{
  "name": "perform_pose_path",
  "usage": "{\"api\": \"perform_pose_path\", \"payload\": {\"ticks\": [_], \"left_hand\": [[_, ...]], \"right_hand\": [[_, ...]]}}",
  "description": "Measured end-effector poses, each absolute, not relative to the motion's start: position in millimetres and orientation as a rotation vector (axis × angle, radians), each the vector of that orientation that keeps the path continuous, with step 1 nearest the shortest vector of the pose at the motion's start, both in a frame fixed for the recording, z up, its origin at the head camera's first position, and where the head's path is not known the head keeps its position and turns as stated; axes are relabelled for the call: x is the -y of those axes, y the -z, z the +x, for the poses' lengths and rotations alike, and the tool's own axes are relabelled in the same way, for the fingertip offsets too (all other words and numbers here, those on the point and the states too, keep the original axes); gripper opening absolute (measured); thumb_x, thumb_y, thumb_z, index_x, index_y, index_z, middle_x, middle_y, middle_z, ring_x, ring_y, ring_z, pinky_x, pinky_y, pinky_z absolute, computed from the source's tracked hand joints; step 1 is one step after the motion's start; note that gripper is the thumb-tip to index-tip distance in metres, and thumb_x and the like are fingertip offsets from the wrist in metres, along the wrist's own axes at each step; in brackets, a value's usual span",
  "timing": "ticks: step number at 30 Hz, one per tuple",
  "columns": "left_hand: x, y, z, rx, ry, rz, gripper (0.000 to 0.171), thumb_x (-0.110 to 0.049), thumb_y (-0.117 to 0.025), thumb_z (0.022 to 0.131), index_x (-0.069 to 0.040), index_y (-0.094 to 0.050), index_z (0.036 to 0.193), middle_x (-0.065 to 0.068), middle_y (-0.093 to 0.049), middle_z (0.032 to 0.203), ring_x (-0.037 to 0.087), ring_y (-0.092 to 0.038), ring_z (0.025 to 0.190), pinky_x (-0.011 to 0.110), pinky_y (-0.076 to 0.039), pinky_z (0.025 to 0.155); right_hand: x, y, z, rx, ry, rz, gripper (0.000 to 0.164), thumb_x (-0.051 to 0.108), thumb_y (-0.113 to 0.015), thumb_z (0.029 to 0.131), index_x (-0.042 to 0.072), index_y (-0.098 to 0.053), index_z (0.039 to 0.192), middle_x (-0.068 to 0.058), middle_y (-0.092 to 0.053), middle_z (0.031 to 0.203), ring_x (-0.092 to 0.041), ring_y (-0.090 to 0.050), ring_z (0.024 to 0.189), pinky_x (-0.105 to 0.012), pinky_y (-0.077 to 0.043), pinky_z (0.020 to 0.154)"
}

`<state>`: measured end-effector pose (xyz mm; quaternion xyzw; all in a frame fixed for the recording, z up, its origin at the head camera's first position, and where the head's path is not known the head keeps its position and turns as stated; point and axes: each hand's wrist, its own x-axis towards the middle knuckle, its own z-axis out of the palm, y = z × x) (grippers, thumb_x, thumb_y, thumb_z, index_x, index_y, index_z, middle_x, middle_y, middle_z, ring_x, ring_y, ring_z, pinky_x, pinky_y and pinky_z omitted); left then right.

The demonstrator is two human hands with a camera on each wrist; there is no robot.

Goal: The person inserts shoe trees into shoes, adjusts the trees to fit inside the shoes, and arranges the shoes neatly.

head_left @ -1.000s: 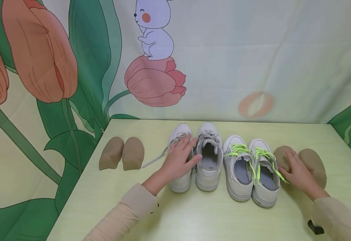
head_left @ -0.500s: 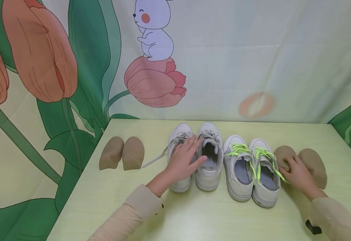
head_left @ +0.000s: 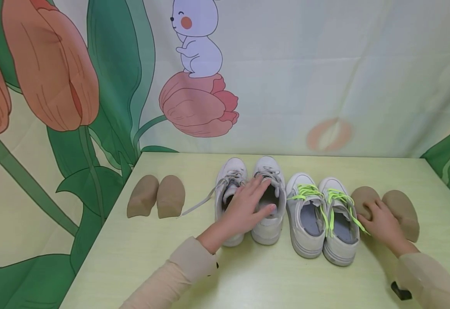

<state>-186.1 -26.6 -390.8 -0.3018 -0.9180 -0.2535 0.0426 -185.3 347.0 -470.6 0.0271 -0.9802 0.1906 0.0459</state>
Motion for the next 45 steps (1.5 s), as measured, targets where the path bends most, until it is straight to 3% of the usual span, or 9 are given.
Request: {"api": "perform_pose_path", "payload": {"ticks": [45], "left_hand": [[-21, 395, -181, 2.812, 0.769, -1.081, 0.058, -0.041, -0.042, 0.09, -0.017, -0.024, 0.14, 0.009, -0.023, 0.145, 0.024, -0.029, 0.131, 0.044, -0.026, 0.103]], "right_hand": [[-341, 475, -182, 2.941, -0.569, 0.024, 0.046, 0.021, -0.059, 0.081, -0.009, -0.046, 0.113, -0.039, -0.034, 0.121, -0.054, -0.036, 0.108, -0.063, -0.033, 0.081]]}}
